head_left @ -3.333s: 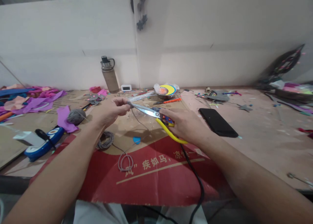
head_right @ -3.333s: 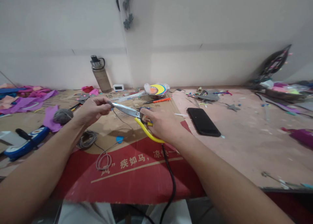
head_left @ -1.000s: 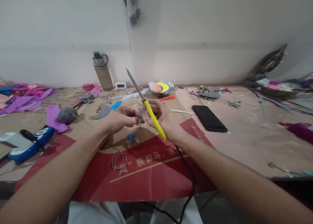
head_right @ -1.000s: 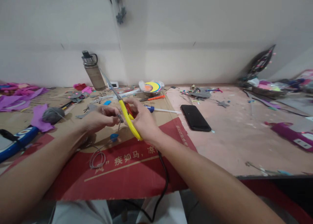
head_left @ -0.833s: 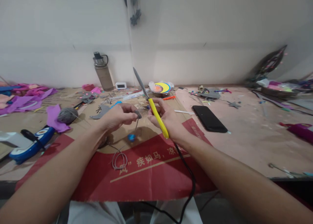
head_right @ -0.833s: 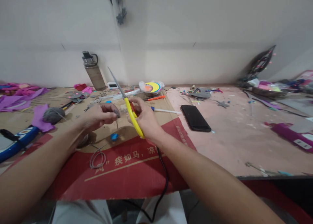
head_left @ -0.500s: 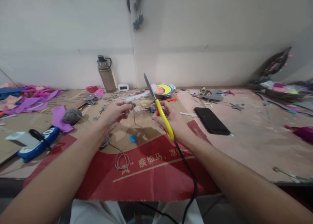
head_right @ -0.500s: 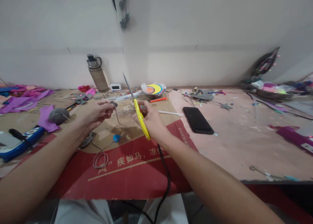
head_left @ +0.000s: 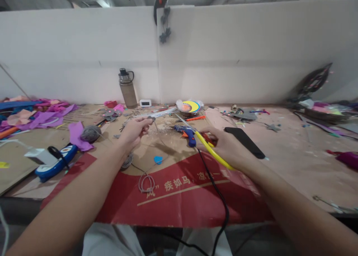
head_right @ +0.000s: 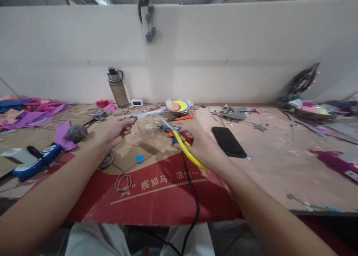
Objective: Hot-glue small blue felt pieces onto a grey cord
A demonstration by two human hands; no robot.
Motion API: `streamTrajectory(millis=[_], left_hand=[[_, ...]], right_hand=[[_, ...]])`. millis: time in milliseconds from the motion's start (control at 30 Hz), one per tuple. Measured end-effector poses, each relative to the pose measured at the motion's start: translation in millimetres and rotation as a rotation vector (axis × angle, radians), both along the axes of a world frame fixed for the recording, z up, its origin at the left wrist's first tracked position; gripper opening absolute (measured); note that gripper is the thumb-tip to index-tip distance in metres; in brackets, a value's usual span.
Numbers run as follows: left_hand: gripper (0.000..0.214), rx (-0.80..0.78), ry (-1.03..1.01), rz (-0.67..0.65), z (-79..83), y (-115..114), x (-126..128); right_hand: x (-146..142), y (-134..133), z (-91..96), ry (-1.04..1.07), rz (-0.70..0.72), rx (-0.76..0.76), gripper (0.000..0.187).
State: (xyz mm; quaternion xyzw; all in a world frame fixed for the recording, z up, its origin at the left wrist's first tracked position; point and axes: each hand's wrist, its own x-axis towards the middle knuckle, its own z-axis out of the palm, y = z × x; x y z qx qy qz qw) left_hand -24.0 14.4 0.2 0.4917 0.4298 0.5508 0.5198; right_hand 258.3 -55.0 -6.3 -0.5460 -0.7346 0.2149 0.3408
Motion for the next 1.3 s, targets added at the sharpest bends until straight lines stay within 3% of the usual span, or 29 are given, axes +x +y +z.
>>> streamTrajectory(millis=[67,200,300,400,533,667,733,867,967,1033,1133,1300], left_hand=[[0.014,-0.025,-0.053,-0.008,-1.2,3.2,-1.3],[0.009,-0.068,-0.147,-0.035,-2.7,7.2,-2.5],[0.010,-0.083,-0.162,-0.047,-2.4,6.6,-1.6],[0.014,-0.083,-0.138,-0.055,-2.0,4.0,0.3],[0.021,-0.091,-0.083,-0.026,-2.6,1.9,1.7],[0.022,-0.066,-0.025,-0.039,-4.0,2.1,1.1],[0.023,-0.045,0.005,-0.040,-4.6,1.7,1.7],[0.021,0.004,0.050,-0.065,-3.3,-2.5,5.9],[0.023,0.016,0.077,-0.090,-0.9,-7.1,9.5],[0.023,0.027,0.094,-0.115,-0.5,-9.2,11.4],[0.022,0.040,0.102,-0.158,-3.2,-10.6,14.0],[0.021,-0.022,0.103,-0.250,-6.2,-13.0,18.8]], right_hand=[[23.9,-8.8,-2.8,-0.193,-0.038,-0.026,0.043],[72.1,-24.8,-10.9,-0.338,-0.106,-0.119,0.043],[93.0,-32.1,-17.5,-0.486,-0.202,-0.187,0.039],[98.6,-30.5,-26.9,-0.584,-0.244,-0.209,0.036],[94.7,-20.3,-35.6,-0.698,-0.187,-0.186,0.039],[78.1,-17.1,-22.1,-0.844,-0.151,0.005,0.032],[57.3,-17.1,-7.0,-0.738,-0.138,0.120,0.029],[-11.3,-5.3,18.3,-0.113,-0.027,0.237,0.024],[-64.7,17.0,17.3,0.162,0.030,0.228,0.025],[-89.7,31.8,8.8,0.240,0.054,0.235,0.029],[-106.0,44.5,-5.2,0.322,0.086,0.263,0.028],[-99.4,47.5,-16.7,0.396,0.137,0.281,0.010]])
